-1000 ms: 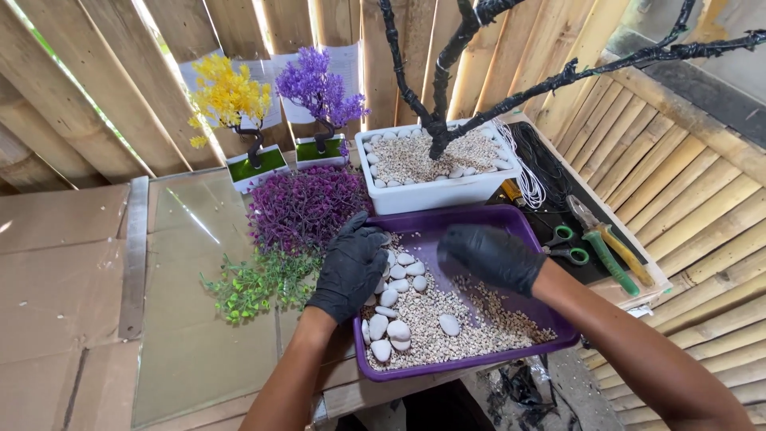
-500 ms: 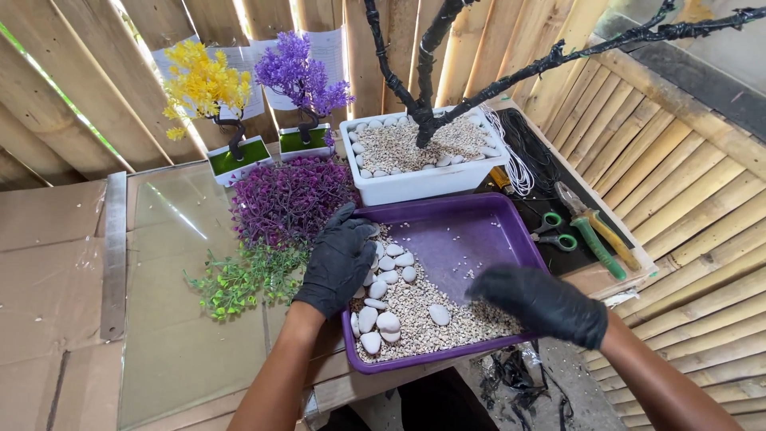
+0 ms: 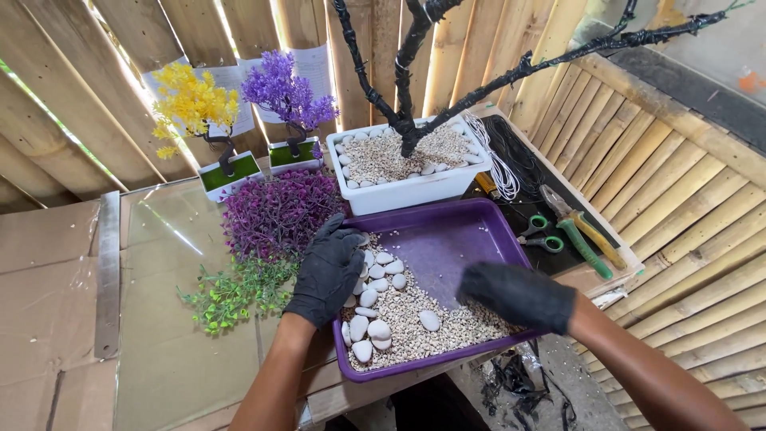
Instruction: The person arranges small white stones and gravel into a white rectangular bonsai pot containing a black tree. They use their gloved hands to pick up stones from a purple tray and place them carefully around the base of the tree, adjusting the gravel to create a decorative surface.
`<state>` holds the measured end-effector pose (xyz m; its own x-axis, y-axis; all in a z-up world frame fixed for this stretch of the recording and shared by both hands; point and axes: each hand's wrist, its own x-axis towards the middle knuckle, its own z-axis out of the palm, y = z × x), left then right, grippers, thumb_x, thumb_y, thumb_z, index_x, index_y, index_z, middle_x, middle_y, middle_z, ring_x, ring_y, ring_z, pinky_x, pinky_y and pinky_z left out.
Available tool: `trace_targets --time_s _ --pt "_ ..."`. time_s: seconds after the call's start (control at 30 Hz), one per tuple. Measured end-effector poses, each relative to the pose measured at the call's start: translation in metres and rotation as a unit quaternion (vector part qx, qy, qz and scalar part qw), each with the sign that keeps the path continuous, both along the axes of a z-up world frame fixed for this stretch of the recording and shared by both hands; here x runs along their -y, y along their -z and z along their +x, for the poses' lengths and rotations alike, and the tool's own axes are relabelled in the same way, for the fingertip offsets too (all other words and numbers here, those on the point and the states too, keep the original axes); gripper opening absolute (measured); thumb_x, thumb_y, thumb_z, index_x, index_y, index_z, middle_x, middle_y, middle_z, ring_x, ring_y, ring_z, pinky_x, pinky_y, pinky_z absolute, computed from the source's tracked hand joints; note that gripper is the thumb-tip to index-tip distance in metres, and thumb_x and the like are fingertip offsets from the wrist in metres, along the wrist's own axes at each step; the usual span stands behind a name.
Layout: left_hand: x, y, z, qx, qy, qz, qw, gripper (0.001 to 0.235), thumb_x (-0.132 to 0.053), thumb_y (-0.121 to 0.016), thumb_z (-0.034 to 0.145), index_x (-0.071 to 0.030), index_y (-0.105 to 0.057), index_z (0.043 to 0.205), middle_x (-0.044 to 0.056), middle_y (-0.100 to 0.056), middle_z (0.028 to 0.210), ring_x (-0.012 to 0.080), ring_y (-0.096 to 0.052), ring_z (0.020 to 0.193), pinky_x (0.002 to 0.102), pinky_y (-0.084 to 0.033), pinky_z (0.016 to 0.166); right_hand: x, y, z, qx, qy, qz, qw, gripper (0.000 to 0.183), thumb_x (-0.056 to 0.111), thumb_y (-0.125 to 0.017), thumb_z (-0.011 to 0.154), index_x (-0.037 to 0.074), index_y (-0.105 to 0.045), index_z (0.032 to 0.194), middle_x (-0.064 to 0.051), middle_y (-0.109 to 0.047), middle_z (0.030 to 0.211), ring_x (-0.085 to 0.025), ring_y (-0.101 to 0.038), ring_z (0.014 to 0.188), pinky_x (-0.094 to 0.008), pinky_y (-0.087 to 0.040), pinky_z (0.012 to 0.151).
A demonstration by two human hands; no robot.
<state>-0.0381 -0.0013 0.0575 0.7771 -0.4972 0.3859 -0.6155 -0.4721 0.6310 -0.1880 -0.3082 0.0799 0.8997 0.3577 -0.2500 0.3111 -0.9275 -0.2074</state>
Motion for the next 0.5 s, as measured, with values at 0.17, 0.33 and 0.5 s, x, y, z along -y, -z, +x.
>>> trace_targets --time_s 0.17,0.33,0.5 --pt "-0.001 -0.007 -0.007 -0.017 0.013 -0.019 1.000 0.037 -0.032 -0.064 0.097 -0.015 -0.073 0.129 0.016 -0.069 0.132 0.0393 -0.054 0.135 0.054 -0.042 0.118 0.021 -0.042 0.019 0.019 0.174 0.241 0.955 0.019 0.022 -0.063 0.091 0.009 -0.076 0.097 -0.009 -0.073 0.098 -0.029 -0.072 0.096 -0.041 -0.055 0.085" --pt "0.001 -0.004 -0.005 0.001 0.017 -0.021 1.000 0.035 -0.029 -0.064 0.097 -0.014 -0.073 0.128 0.017 -0.068 0.132 0.0416 -0.053 0.135 0.057 -0.043 0.116 0.075 0.033 0.078 0.232 0.053 -0.005 0.971 0.011 0.025 -0.060 0.094 0.017 -0.066 0.098 -0.006 -0.067 0.089 -0.030 -0.069 0.089 -0.039 -0.056 0.075" --pt "0.001 0.001 0.000 -0.020 0.004 -0.017 1.000 0.036 -0.032 -0.066 0.095 -0.018 -0.075 0.127 0.011 -0.070 0.132 0.0350 -0.052 0.138 0.051 -0.044 0.116 0.047 0.048 0.045 0.202 0.133 0.012 0.970 0.018 0.038 -0.057 0.093 0.024 -0.067 0.094 -0.006 -0.069 0.091 -0.028 -0.069 0.094 -0.038 -0.058 0.076"
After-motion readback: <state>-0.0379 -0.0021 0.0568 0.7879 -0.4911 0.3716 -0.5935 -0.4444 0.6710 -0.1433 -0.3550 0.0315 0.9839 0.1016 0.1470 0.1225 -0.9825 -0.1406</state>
